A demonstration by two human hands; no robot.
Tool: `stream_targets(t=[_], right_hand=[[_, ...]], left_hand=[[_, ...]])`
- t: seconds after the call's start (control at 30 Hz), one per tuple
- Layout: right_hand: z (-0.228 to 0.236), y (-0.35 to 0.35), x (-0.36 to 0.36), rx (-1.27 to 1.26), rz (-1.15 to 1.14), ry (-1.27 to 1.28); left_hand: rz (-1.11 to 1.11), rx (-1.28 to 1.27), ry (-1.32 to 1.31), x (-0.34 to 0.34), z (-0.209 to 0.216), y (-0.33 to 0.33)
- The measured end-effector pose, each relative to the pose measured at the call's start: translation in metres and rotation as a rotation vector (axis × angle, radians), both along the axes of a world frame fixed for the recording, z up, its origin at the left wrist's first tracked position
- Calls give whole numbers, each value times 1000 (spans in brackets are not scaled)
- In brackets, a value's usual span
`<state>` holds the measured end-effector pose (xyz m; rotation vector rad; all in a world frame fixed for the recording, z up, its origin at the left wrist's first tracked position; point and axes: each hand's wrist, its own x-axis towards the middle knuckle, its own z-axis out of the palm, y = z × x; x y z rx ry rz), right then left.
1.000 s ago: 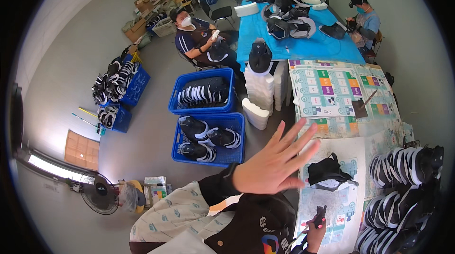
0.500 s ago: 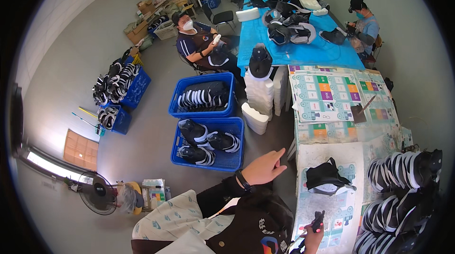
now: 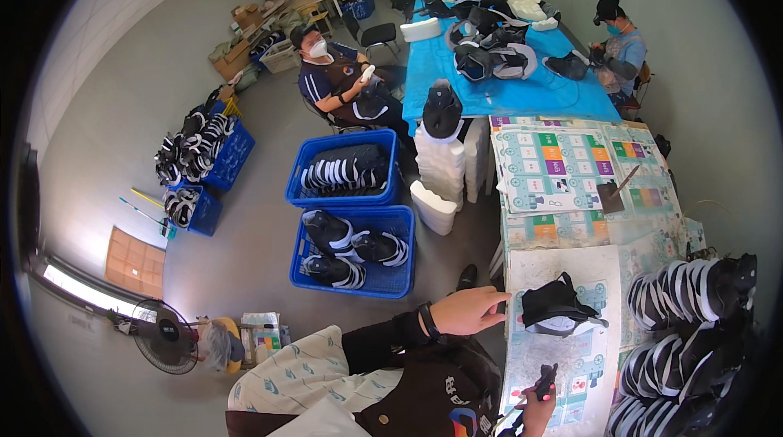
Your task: Checking and cleaning a pneumatic spray gun before assembling shoe components.
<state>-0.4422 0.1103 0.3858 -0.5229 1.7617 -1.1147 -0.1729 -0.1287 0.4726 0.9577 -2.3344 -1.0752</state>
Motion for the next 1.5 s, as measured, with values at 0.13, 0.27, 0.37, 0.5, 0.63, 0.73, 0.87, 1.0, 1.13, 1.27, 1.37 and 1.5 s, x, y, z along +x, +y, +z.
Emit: stream_targets(t=[0.13,0.27,0.37,0.5,0.63,0.73,0.87,1.0,1.13,1.27,1.37,1.5], right_hand=[[-4,0,0,10,3,-3],[-3,0,3,4,0,-12],[-1,-2,7,-1,8,1],[2,-5,10,5,22,-14],[2,-5,12,5,23,-3],[6,-6,15,0,28,5],[14,-7,21,5,28,9],[15,-6,25,12,15,21],[7,-3,23,10,23,25],[4,-3,25,-3,14,31],[2,-3,26,0,17,48],[0,-1,26,-6,23,45]], left_hand=[[-18,-2,40,1,5,1],[-25,55,19,5,9,2],[-31,14,16,9,2,2],[-29,23,9,13,1,4],[-31,18,7,15,-3,6],[-40,21,-6,17,-5,6],[-46,6,-17,19,-8,8],[-51,10,-24,21,-9,10],[-68,36,-33,23,-8,11],[-74,36,-51,26,-8,11],[-76,25,-61,28,-9,11],[-84,27,-59,29,-12,12]])
